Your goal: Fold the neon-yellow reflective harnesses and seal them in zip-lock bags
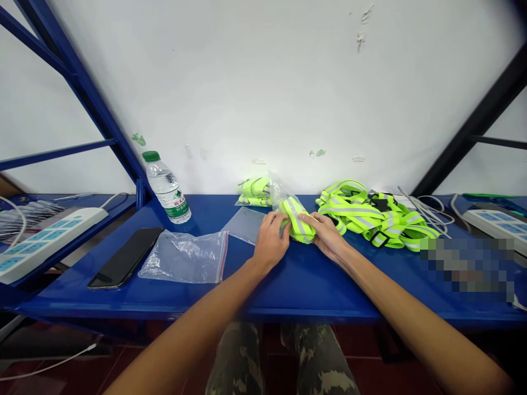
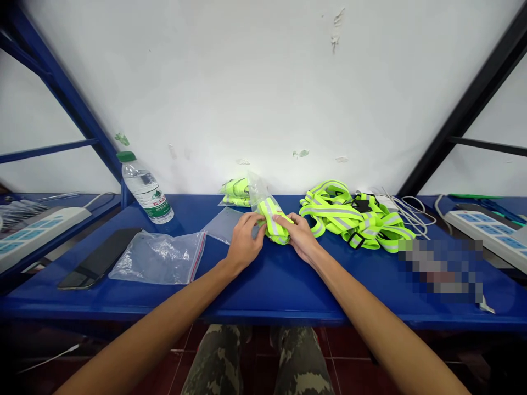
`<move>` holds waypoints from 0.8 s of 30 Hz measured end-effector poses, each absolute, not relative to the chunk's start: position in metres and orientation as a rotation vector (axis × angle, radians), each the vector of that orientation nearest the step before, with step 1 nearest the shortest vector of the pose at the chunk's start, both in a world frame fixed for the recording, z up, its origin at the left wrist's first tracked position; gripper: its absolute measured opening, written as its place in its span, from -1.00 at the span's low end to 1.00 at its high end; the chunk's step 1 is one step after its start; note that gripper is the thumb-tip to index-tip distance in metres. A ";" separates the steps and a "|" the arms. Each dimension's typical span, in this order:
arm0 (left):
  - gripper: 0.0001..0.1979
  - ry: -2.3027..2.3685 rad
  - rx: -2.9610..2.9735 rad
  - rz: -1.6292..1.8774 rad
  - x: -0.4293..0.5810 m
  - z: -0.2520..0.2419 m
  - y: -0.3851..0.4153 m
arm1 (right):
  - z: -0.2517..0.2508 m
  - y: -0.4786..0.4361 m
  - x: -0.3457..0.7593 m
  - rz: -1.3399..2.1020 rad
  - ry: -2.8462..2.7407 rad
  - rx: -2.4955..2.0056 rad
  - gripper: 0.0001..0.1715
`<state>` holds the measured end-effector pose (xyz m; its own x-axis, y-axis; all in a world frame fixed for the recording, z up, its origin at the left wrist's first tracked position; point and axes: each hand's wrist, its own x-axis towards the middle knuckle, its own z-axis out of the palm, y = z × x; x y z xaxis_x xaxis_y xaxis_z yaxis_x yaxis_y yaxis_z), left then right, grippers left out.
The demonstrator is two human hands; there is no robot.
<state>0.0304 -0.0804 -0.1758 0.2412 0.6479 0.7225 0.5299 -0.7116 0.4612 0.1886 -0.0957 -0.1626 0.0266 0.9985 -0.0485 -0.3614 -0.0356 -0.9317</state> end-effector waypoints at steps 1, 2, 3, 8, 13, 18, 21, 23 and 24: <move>-0.85 1.128 2.382 1.483 0.030 -0.176 -0.080 | -0.163 -0.096 0.189 1.360 -0.906 -0.971 -0.52; -0.85 1.119 2.387 1.482 0.030 -0.175 -0.081 | -0.164 -0.096 0.190 1.351 -0.922 -0.963 -0.51; -0.85 1.109 2.393 1.480 0.030 -0.174 -0.081 | -0.164 -0.096 0.190 1.340 -0.930 -0.959 -0.52; -0.88 1.204 2.443 1.485 0.031 -0.170 -0.085 | -0.162 -0.093 0.193 1.331 -0.850 -0.933 -0.61; -0.88 1.363 2.669 1.411 0.039 -0.163 -0.076 | -0.157 -0.091 0.197 1.376 -0.835 -0.876 -0.74; -0.81 1.279 2.953 1.241 0.049 -0.159 -0.068 | -0.160 -0.085 0.199 1.323 -0.824 -0.906 -0.75; -0.80 1.221 3.010 1.185 0.051 -0.159 -0.069 | -0.165 -0.079 0.199 1.270 -0.814 -0.936 -0.68; -0.79 1.202 3.032 1.157 0.051 -0.160 -0.070 | -0.169 -0.076 0.199 1.230 -0.741 -0.963 -0.60; -0.79 1.199 3.044 1.140 0.051 -0.161 -0.071 | -0.170 -0.075 0.198 1.211 -0.696 -0.974 -0.56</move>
<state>0.0508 -0.0709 -0.1608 0.5554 0.4881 0.6733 0.6970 -0.7149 -0.0566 0.1984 -0.0755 -0.1703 0.2389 0.9695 -0.0554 -0.4402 0.0572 -0.8961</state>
